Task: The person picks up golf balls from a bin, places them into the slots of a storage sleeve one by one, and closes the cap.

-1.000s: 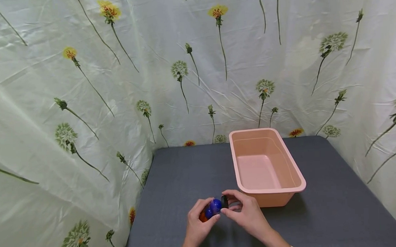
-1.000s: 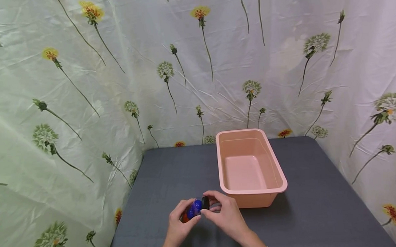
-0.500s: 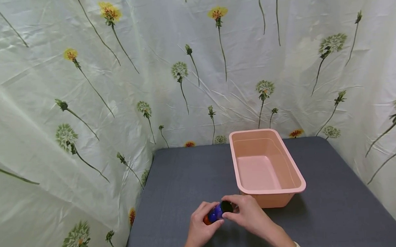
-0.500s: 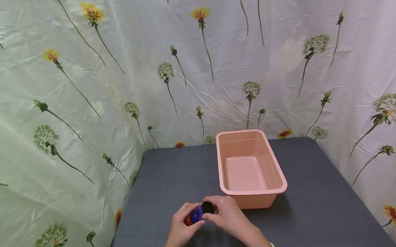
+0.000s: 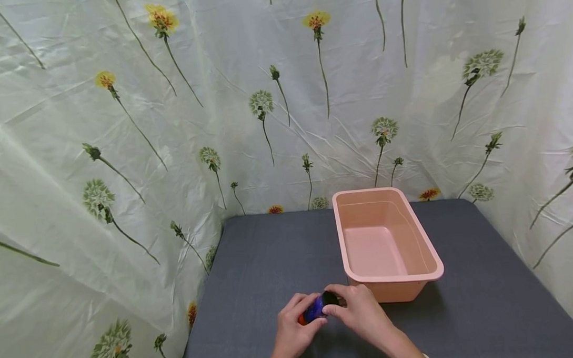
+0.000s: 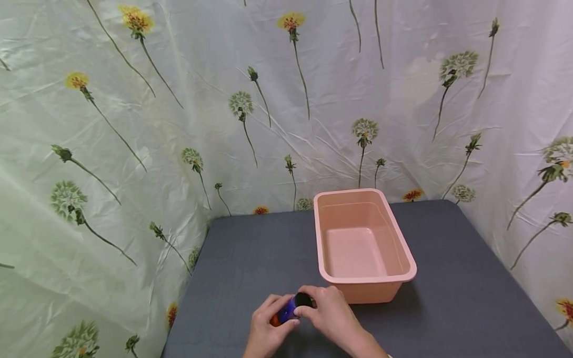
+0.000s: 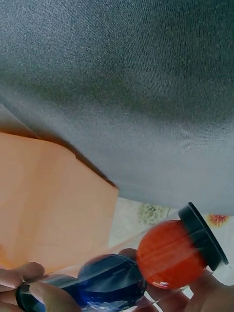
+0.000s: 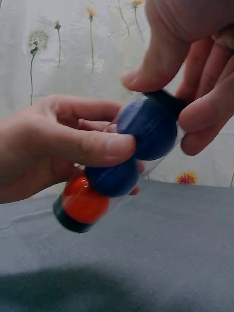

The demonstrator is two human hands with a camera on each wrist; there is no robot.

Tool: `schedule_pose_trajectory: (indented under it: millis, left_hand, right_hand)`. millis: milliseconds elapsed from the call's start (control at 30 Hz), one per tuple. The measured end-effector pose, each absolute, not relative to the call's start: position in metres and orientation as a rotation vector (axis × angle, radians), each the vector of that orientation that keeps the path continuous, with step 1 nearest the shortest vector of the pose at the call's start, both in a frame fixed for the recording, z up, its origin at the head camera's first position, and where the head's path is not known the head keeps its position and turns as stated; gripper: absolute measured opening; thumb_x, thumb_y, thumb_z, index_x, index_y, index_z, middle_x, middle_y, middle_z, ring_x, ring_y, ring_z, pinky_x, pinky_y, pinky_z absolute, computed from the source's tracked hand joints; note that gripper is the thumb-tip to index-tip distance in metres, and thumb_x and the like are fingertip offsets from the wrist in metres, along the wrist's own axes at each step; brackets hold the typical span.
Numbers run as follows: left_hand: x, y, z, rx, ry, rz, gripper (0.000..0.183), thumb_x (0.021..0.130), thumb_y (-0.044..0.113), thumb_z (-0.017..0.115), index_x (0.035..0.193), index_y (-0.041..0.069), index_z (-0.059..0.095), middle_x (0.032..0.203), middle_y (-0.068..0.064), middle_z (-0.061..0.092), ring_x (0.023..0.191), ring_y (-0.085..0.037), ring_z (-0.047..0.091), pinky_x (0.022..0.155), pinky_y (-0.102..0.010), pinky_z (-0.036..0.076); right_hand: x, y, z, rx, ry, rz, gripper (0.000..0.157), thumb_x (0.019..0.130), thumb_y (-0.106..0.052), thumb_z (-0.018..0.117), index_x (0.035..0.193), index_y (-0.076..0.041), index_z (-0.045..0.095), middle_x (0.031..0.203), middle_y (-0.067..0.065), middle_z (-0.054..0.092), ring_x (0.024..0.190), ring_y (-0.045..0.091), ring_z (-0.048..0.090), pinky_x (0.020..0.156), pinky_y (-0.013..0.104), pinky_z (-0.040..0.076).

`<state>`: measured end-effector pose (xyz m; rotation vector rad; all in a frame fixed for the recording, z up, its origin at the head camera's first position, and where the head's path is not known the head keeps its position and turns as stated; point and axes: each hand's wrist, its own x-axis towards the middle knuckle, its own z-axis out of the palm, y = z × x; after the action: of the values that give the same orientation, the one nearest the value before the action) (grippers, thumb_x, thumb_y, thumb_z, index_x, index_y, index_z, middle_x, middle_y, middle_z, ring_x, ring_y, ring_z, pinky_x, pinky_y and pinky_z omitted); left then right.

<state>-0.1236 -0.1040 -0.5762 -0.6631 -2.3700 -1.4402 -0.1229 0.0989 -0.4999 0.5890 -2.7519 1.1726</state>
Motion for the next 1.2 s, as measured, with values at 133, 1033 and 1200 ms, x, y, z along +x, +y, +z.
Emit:
schedule_pose_trajectory:
  millis: [133, 1033, 1200]
  left_hand:
    - [-0.125, -0.100, -0.576, -0.675, -2.315, -1.343, 0.051, 0.077, 0.020, 0.090, 0.124, 0.021, 0.071, 0.103, 0.009, 0.063, 0.084, -0.008, 0.063, 0.071, -0.026, 0.057]
    - [-0.147, -0.086, -0.584, -0.337, -2.320, -1.660, 0.047, 0.081, 0.026, 0.087, 0.123, 0.024, 0.065, 0.110, 0.007, 0.069, 0.107, -0.017, 0.067, 0.093, -0.042, 0.053]
    - [-0.160, -0.085, -0.590, -0.232, -2.344, -1.722, 0.048, 0.081, 0.025, 0.086, 0.124, 0.023, 0.065, 0.110, 0.004, 0.070, 0.107, -0.019, 0.068, 0.093, -0.045, 0.053]
  right_hand:
    - [-0.121, 0.093, -0.501, 0.481, -2.705, 1.152, 0.029, 0.083, -0.030, 0.082, 0.105, -0.013, 0.075, 0.092, -0.003, 0.075, 0.073, 0.004, 0.065, 0.063, 0.022, 0.052]
    - [-0.102, 0.112, -0.496, 0.394, -2.668, 1.217, 0.044, 0.084, -0.030, 0.083, 0.124, -0.018, 0.071, 0.114, -0.005, 0.071, 0.094, 0.011, 0.068, 0.074, 0.029, 0.057]
    - [-0.097, 0.121, -0.492, 0.412, -2.688, 1.139, 0.041, 0.083, -0.029, 0.084, 0.123, -0.023, 0.072, 0.115, -0.011, 0.069, 0.093, 0.006, 0.065, 0.076, 0.029, 0.056]
